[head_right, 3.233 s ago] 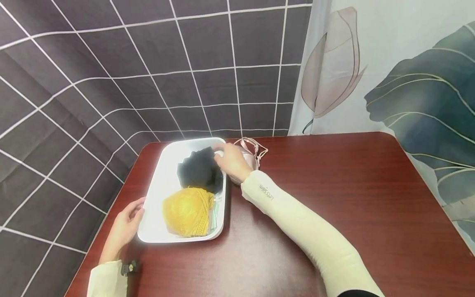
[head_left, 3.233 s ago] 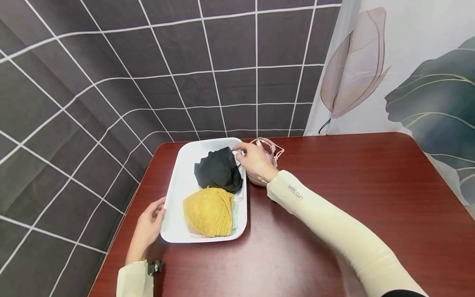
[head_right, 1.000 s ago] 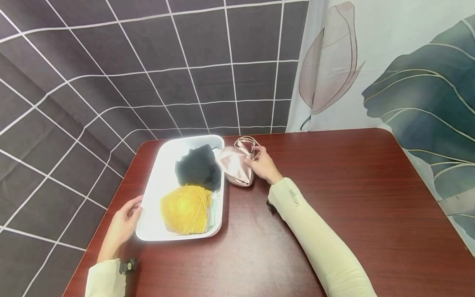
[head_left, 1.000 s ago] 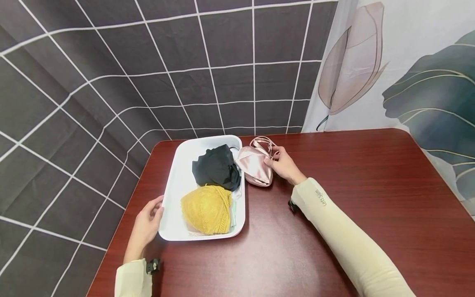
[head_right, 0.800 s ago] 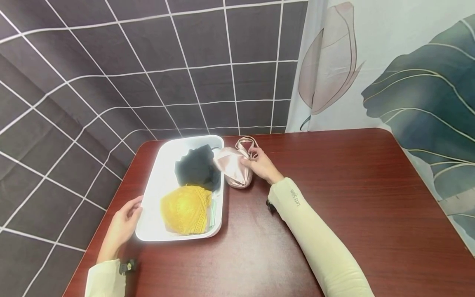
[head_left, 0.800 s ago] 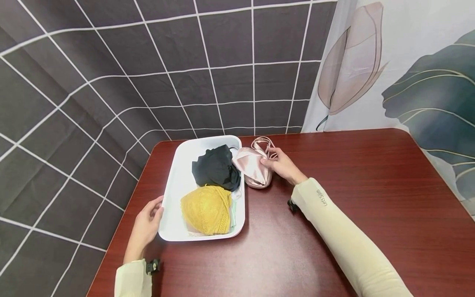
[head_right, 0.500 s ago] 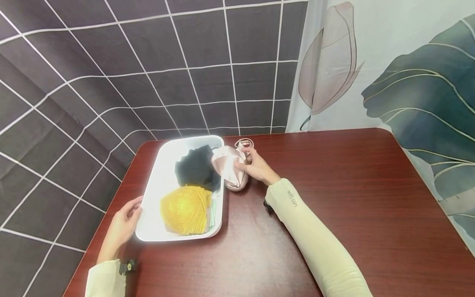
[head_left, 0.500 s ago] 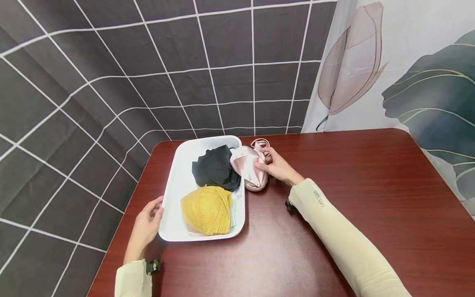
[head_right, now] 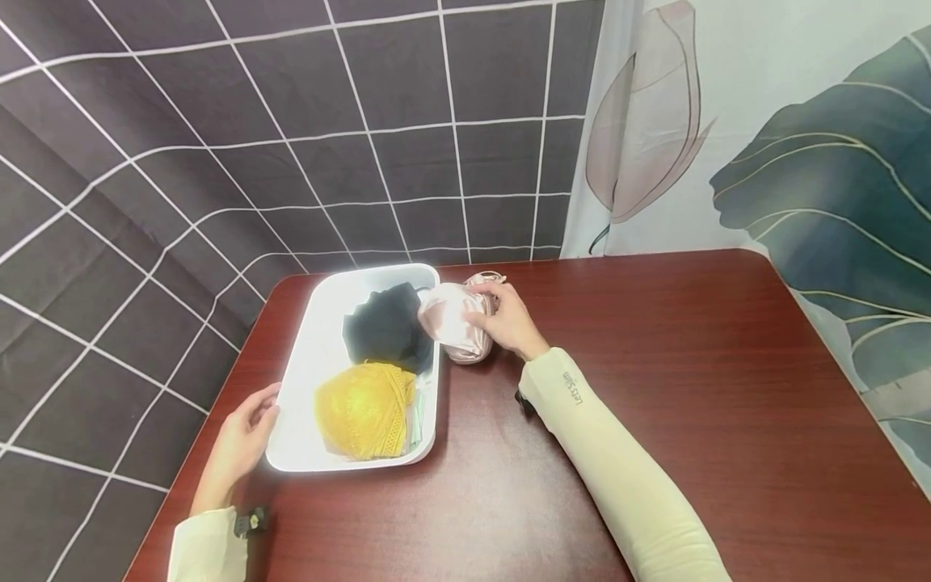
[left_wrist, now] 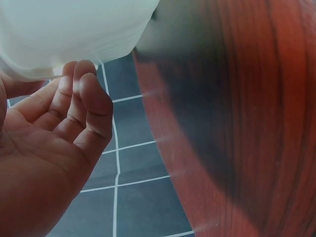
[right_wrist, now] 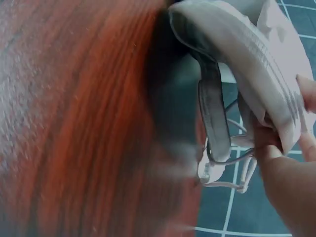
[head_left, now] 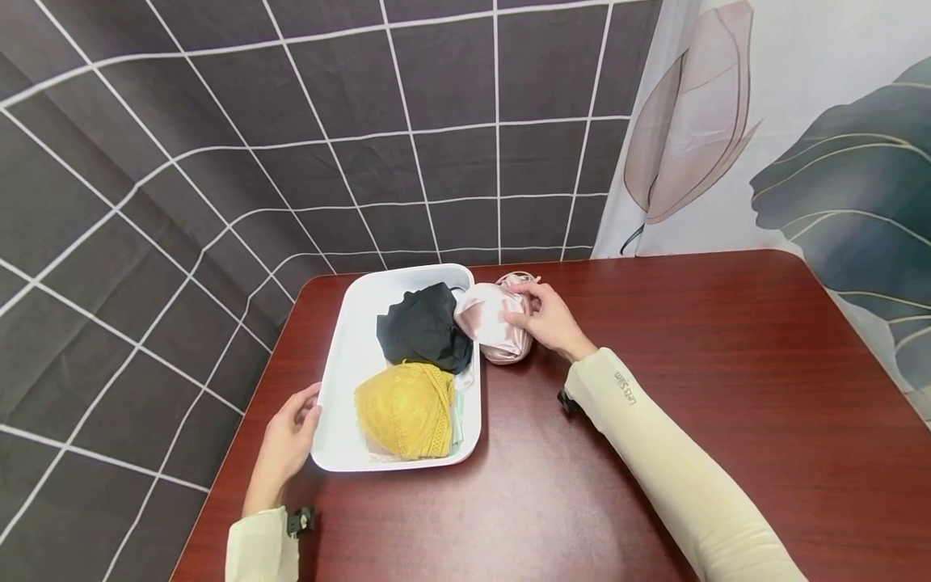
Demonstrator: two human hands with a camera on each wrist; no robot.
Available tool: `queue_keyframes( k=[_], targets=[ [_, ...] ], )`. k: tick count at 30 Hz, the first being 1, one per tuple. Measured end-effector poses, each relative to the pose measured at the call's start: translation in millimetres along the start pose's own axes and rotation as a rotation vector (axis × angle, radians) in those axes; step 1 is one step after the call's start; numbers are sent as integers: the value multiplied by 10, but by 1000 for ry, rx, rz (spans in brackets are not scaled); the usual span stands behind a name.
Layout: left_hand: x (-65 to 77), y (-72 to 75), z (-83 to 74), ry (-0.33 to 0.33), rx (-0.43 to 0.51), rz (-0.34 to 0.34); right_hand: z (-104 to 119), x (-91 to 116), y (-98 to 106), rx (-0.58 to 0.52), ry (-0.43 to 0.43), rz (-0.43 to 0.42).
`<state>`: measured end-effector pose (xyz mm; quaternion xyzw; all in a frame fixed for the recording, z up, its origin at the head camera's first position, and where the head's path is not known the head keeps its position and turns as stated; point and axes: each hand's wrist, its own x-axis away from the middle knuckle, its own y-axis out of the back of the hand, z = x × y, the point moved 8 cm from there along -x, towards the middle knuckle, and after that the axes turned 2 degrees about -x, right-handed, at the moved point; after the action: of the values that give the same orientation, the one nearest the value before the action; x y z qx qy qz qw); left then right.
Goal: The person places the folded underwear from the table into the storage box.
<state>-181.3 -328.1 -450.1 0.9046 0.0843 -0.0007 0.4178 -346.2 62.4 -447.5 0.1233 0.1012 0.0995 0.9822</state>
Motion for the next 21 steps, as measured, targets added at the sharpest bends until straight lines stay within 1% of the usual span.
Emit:
queue_keyframes(
  k=[2,5,8,12,15,17,19,21],
  targets=[
    [-2,2,-1,-4,-3,-3,52,-4,54,9,45,-29],
    [-2,4,-8,-16,-9,-10,157,2,135,50,105,-77],
    [-1,5,-8,-24,-10,-12,275,10,214,72,135,-120],
    [0,6,2,-21,-9,-13,462,34,317,26,148,-156],
    [-2,5,9,-19,-7,-13,703,82,373,5,185,-168],
    [-4,5,9,-20,-3,-14,879,118,395,-2,225,-172],
    [-3,6,4,-24,1,-15,1058,155,393,-9,271,-172],
    [-1,6,3,-25,5,-15,1181,170,367,-41,314,-164]
  ],
)
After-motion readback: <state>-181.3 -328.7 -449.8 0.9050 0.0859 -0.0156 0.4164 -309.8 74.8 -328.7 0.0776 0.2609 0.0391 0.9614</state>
